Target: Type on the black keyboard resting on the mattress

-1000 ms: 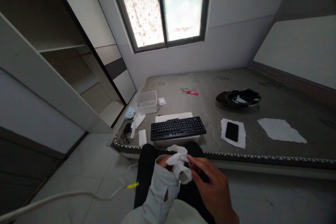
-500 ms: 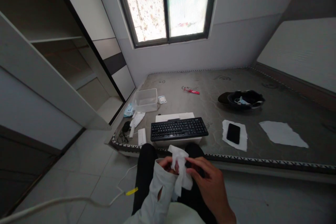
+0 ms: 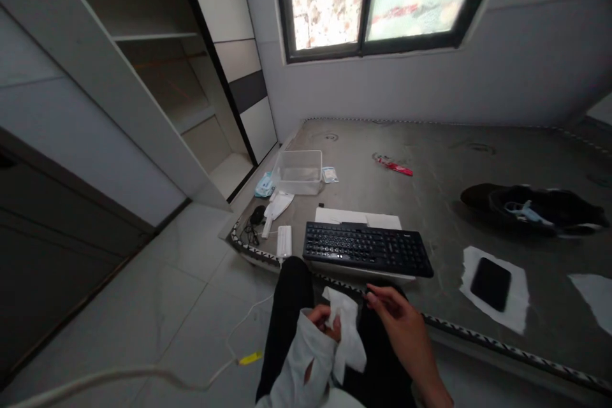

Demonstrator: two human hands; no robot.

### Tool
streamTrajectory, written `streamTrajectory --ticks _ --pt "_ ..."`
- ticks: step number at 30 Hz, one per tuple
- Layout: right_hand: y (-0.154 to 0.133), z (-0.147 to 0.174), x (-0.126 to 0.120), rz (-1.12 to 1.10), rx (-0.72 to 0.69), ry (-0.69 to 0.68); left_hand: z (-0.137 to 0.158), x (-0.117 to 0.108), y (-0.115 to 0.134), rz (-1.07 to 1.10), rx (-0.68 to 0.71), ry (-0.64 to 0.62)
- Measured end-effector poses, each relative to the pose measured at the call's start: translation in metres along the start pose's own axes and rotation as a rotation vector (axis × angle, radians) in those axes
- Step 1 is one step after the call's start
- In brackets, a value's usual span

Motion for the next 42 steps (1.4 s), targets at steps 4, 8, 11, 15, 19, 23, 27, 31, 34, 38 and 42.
streamTrajectory --ticks 4,8,11,15,19,23,27,31,34,38,42 --pt "0.018 -0.053 0.027 0.097 0.01 -0.1 -0.001 -0.001 -0.03 0.009 -0.011 0.1" --pt "0.027 -0.107 0.061 0.231 -0.063 -0.142 -0.006 -0.009 -0.052 0.002 0.031 0.227" --pt "0.033 -0.145 0.089 0.32 -0.1 -0.148 -0.011 -0.016 -0.068 0.002 0.026 0.292" --pt "0.044 -0.181 0.116 0.431 -0.121 -0.108 -0.016 -0.019 -0.08 0.013 0.01 0.332" --pt "0.053 -0.196 0.132 0.497 -0.111 -0.105 -0.02 -0.022 -0.089 0.019 -0.014 0.343" --pt "0.056 -0.199 0.142 0.534 -0.121 -0.139 -0.023 -0.027 -0.096 0.03 -0.055 0.348" --pt "0.058 -0.199 0.148 0.561 -0.113 -0.162 -0.024 -0.03 -0.098 0.049 -0.099 0.34" --pt "0.06 -0.2 0.151 0.584 -0.093 -0.163 -0.023 -0.032 -0.098 0.053 -0.142 0.311" --pt "0.061 -0.2 0.152 0.591 -0.09 -0.167 -0.024 -0.032 -0.098 0.055 -0.161 0.293" --pt "0.06 -0.198 0.154 0.593 -0.099 -0.166 -0.024 -0.032 -0.1 0.065 -0.18 0.277" --pt "0.057 -0.194 0.155 0.589 -0.123 -0.152 -0.023 -0.035 -0.103 0.068 -0.181 0.283"
Point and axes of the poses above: each hand's wrist, its own z-axis away from the middle knuckle, its own x-axis out of the palm, y = z × x, the point moved 4 cm from there along -z, towards the middle knuckle, and after that the axes turned 6 degrees about x, right-handed, at the moved point
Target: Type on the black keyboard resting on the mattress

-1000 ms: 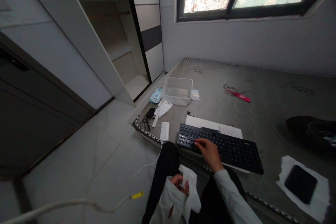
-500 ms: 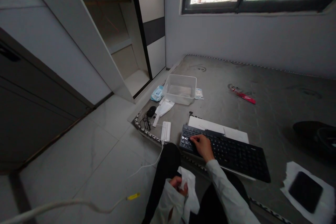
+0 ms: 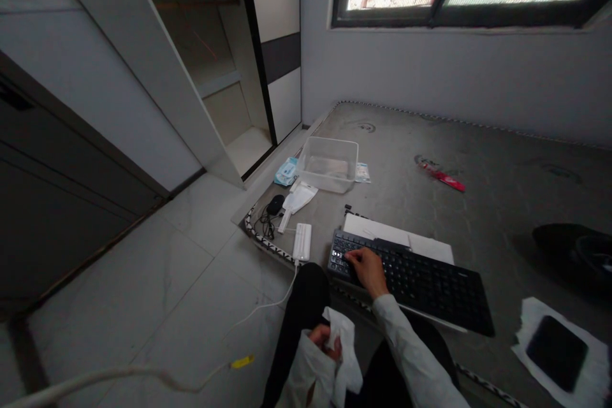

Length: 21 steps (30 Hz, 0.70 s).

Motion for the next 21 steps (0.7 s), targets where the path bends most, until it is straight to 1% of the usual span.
streamTrajectory --ticks 9,15,21 --pt "-0.001 -0.001 -0.003 -0.004 -0.022 0.028 -0.001 -0.003 -0.01 -0.006 -0.007 0.007" --pt "0.0 -0.003 -0.004 0.008 -0.029 0.013 -0.004 -0.003 -0.018 -0.027 -0.002 0.005" --pt "0.0 0.0 -0.002 0.005 -0.019 0.019 -0.003 -0.002 -0.019 -0.052 -0.017 0.039"
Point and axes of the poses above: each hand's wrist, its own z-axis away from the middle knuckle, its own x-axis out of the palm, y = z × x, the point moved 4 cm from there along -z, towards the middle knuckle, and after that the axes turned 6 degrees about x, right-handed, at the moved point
